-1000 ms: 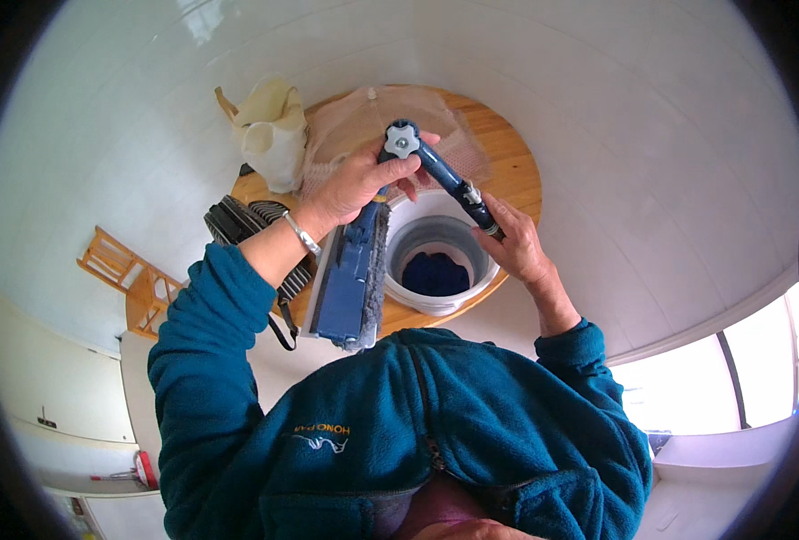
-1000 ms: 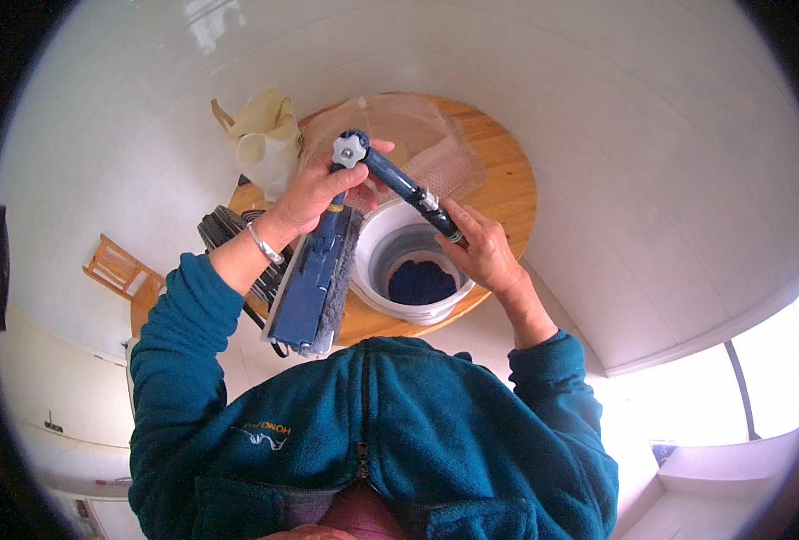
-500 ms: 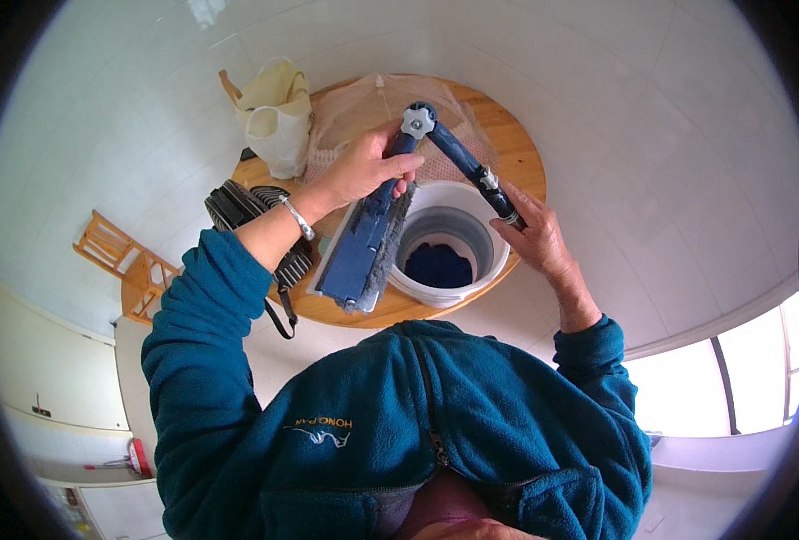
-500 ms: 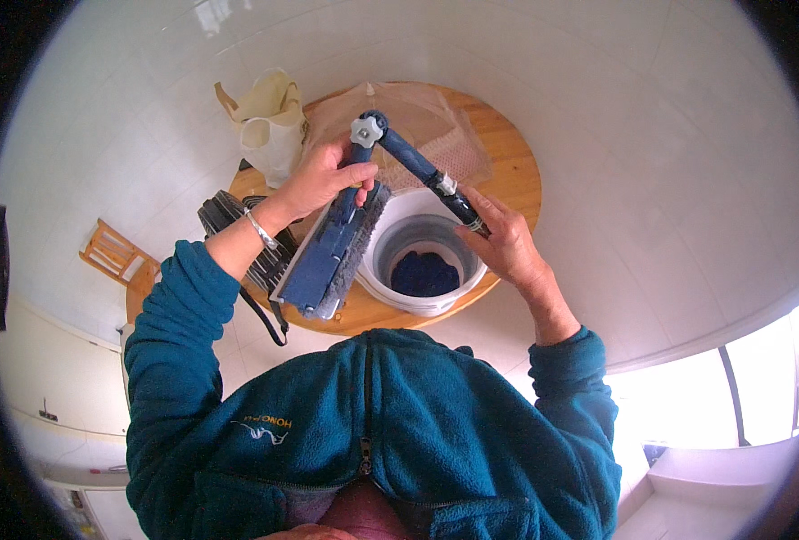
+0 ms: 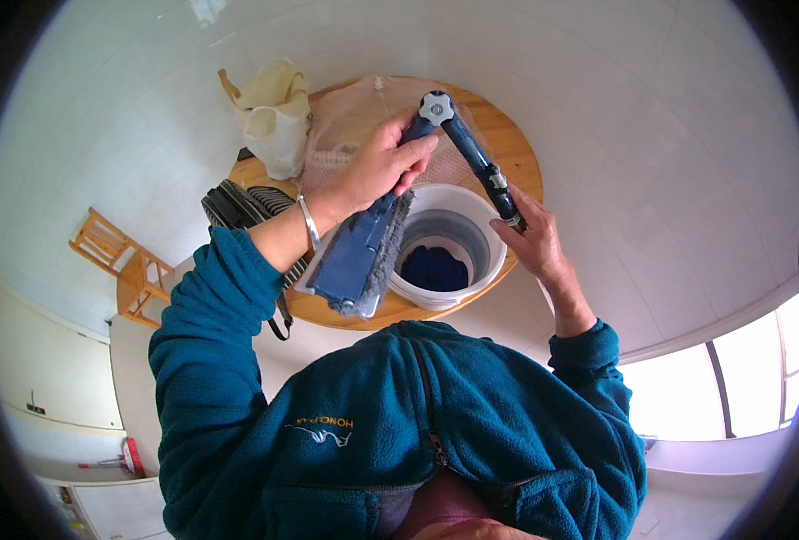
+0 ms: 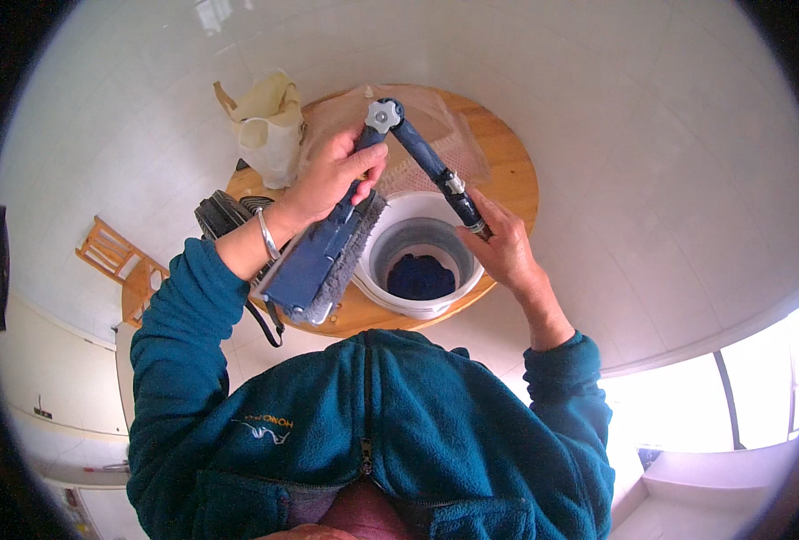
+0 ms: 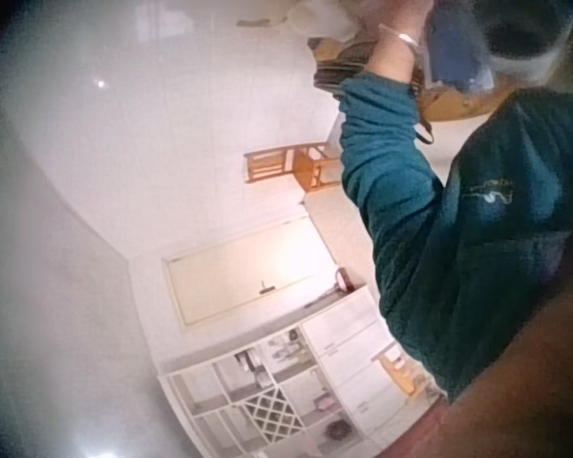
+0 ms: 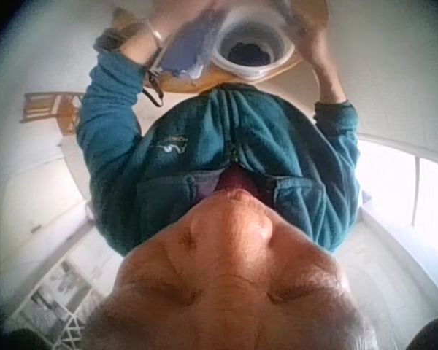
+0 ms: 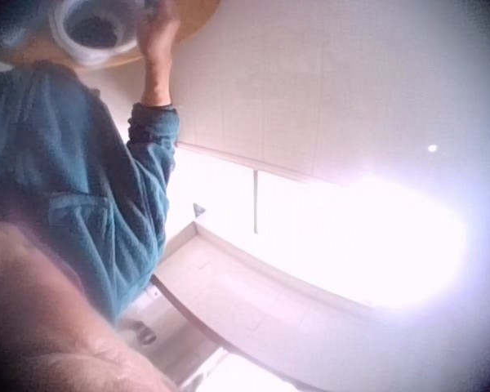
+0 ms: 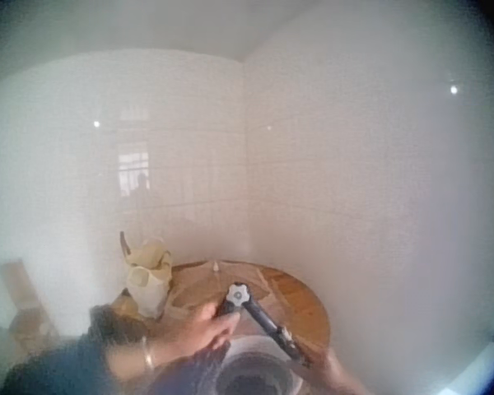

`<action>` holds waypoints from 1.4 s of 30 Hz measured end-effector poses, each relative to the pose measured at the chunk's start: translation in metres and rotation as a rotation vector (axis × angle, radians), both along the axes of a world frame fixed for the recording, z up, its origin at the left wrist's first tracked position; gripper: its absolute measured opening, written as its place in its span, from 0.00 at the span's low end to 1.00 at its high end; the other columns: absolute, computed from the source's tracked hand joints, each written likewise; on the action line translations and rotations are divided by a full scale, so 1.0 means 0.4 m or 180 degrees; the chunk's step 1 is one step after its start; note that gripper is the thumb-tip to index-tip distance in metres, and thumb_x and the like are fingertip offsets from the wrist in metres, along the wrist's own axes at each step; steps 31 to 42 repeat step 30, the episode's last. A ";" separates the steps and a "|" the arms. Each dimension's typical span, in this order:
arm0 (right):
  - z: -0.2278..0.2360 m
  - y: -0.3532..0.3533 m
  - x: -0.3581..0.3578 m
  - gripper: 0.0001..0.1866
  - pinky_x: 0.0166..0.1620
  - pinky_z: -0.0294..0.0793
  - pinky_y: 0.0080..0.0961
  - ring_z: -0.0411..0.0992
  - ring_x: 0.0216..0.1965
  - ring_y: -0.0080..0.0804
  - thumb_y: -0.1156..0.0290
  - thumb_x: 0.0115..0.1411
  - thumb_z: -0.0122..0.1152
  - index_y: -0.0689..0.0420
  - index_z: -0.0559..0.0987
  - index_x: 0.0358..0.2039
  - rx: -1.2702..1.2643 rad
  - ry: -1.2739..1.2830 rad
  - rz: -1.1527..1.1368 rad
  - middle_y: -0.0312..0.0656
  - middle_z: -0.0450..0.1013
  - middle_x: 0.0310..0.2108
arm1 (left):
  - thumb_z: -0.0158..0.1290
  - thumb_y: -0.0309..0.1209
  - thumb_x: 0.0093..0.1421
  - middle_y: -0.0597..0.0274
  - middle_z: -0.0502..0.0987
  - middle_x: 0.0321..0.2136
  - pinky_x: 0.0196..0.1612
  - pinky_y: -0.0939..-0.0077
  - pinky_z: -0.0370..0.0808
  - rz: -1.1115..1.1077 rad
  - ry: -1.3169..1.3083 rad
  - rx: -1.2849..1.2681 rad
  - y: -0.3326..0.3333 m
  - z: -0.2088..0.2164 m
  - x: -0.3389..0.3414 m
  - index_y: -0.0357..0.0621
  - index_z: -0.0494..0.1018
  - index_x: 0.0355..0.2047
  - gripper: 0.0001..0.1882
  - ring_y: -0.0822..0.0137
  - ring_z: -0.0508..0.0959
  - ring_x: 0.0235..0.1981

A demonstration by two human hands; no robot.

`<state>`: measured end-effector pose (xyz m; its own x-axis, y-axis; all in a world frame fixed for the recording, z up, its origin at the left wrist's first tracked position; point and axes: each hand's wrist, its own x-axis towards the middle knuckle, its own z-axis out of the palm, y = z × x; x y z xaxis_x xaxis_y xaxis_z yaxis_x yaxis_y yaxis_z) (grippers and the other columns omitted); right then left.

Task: The person rinses a gray microfiber pad at the kitchen sink, then assembles a flat mop by attaching the pad to the mop head and connecting the handle. The person adjusts the mop head and handle, then dips the mop into a bucket of water.

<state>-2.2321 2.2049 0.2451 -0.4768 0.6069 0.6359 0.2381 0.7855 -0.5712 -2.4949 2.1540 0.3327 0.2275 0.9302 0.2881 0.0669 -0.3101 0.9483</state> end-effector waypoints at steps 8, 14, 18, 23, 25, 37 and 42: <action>-0.003 0.010 0.010 0.29 0.35 0.73 0.25 0.71 0.29 0.29 0.75 0.52 0.66 0.64 0.71 0.56 -0.0438 -0.0355 -0.0126 0.47 0.72 0.30 | 0.49 0.36 0.66 0.67 0.69 0.24 0.18 0.85 0.66 -0.0209 -0.0428 -0.0263 0.014 -0.010 0.005 0.46 0.63 0.50 0.15 0.78 0.68 0.19; -0.029 0.024 -0.015 0.28 0.34 0.73 0.26 0.70 0.28 0.27 0.75 0.52 0.67 0.62 0.72 0.55 -0.0915 -0.0509 0.0012 0.45 0.71 0.27 | 0.49 0.37 0.67 0.64 0.71 0.25 0.17 0.84 0.69 -0.0762 -0.0858 -0.0822 0.014 0.009 -0.010 0.46 0.63 0.52 0.17 0.75 0.71 0.21; -0.043 0.017 -0.032 0.21 0.30 0.71 0.26 0.68 0.26 0.26 0.74 0.51 0.68 0.63 0.74 0.46 -0.0792 -0.0454 0.0124 0.41 0.68 0.24 | 0.48 0.37 0.67 0.63 0.72 0.27 0.16 0.84 0.69 -0.0702 -0.0796 -0.0805 0.013 0.007 -0.013 0.44 0.64 0.49 0.14 0.75 0.72 0.22; -0.065 0.007 -0.046 0.13 0.26 0.64 0.25 0.62 0.22 0.23 0.72 0.53 0.69 0.63 0.74 0.34 -0.0642 -0.0326 0.0222 0.37 0.64 0.22 | 0.48 0.37 0.67 0.63 0.73 0.28 0.15 0.85 0.69 -0.0524 -0.0750 -0.0702 -0.002 -0.016 -0.018 0.42 0.66 0.45 0.13 0.76 0.72 0.21; -0.059 0.001 -0.041 0.14 0.26 0.64 0.25 0.63 0.23 0.23 0.72 0.53 0.68 0.63 0.73 0.35 -0.0700 -0.0405 0.0212 0.37 0.63 0.21 | 0.48 0.38 0.67 0.63 0.73 0.28 0.15 0.85 0.69 -0.0481 -0.0756 -0.0720 -0.005 -0.017 -0.019 0.41 0.66 0.43 0.13 0.76 0.72 0.21; -0.043 -0.018 -0.036 0.15 0.26 0.66 0.25 0.64 0.23 0.23 0.71 0.54 0.67 0.63 0.73 0.38 -0.0760 -0.0509 0.0171 0.37 0.64 0.22 | 0.48 0.38 0.67 0.63 0.73 0.28 0.15 0.85 0.69 -0.0516 -0.0732 -0.0754 -0.012 -0.019 -0.029 0.40 0.67 0.41 0.13 0.76 0.72 0.21; -0.043 -0.018 -0.036 0.15 0.26 0.66 0.25 0.64 0.23 0.23 0.71 0.54 0.67 0.63 0.73 0.38 -0.0760 -0.0509 0.0171 0.37 0.64 0.22 | 0.48 0.38 0.67 0.63 0.73 0.28 0.15 0.85 0.69 -0.0516 -0.0732 -0.0754 -0.012 -0.019 -0.029 0.40 0.67 0.41 0.13 0.76 0.72 0.21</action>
